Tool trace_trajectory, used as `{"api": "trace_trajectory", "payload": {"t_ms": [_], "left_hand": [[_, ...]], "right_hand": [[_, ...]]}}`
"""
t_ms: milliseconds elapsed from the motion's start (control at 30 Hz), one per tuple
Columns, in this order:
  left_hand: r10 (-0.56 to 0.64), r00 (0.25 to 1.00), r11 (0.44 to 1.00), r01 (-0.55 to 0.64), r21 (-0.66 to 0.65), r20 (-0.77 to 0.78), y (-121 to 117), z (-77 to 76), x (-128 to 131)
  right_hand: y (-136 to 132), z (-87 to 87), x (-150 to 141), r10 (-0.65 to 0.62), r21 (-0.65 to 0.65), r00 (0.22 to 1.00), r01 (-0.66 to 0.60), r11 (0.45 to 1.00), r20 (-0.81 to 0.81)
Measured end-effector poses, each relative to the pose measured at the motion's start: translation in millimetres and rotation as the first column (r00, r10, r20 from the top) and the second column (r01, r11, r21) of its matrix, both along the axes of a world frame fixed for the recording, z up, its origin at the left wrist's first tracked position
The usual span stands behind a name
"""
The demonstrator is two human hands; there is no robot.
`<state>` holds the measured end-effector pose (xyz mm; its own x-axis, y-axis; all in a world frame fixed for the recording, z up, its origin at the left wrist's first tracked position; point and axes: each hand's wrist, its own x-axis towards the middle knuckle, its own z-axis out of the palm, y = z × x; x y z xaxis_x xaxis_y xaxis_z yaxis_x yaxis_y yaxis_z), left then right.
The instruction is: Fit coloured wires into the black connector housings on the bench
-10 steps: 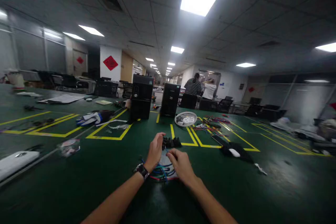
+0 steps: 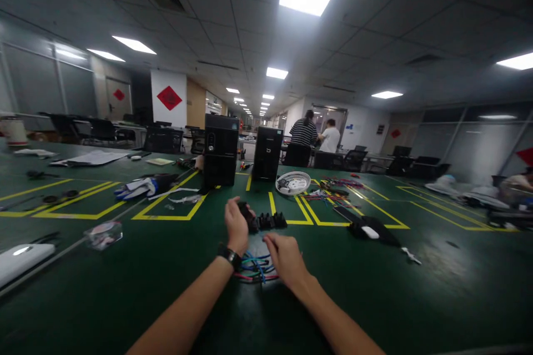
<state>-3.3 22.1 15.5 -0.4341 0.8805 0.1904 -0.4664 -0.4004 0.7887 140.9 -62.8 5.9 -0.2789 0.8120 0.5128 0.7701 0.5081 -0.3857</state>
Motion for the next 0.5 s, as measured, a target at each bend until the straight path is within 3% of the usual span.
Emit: {"api": "trace_trajectory", "payload": {"t_ms": [33, 133, 267, 333, 433, 500], "left_hand": [[0.079, 0.988, 0.996, -0.072, -0.050, 0.132, 7.3, 2.9, -9.7], [0.087, 0.985, 0.991, -0.071, -0.112, 0.151, 19.0, 6.2, -33.1], [-0.163, 0.985, 0.974, 0.169, -0.149, 0.052, 2.5, -0.1, -16.6], [-0.316, 0.949, 0.937, 0.312, -0.155, -0.003, -10.8, -5.8, 4.7], [-0.518, 0.848, 0.852, 0.499, -0.159, -0.111, -23.5, -15.9, 26.6], [-0.552, 0.791, 0.834, 0.524, -0.173, -0.263, -25.2, -21.2, 28.3]], "right_hand": [[-1.9, -5.4, -4.6, 0.015, -0.016, 0.999, -0.015, 1.000, 0.031], [-6.2, -12.0, -19.4, 0.035, -0.034, 0.996, -0.032, 0.999, 0.087], [-5.1, 1.0, -29.3, -0.078, 0.139, 0.994, 0.068, 0.988, 0.072], [-0.8, 7.7, -24.9, -0.038, 0.204, 0.999, 0.031, 0.979, 0.031], [12.8, 10.9, -2.8, 0.093, 0.159, 0.995, -0.095, 0.983, 0.025], [27.3, 9.9, 21.7, 0.097, 0.063, 0.994, -0.100, 0.993, 0.044]]}}
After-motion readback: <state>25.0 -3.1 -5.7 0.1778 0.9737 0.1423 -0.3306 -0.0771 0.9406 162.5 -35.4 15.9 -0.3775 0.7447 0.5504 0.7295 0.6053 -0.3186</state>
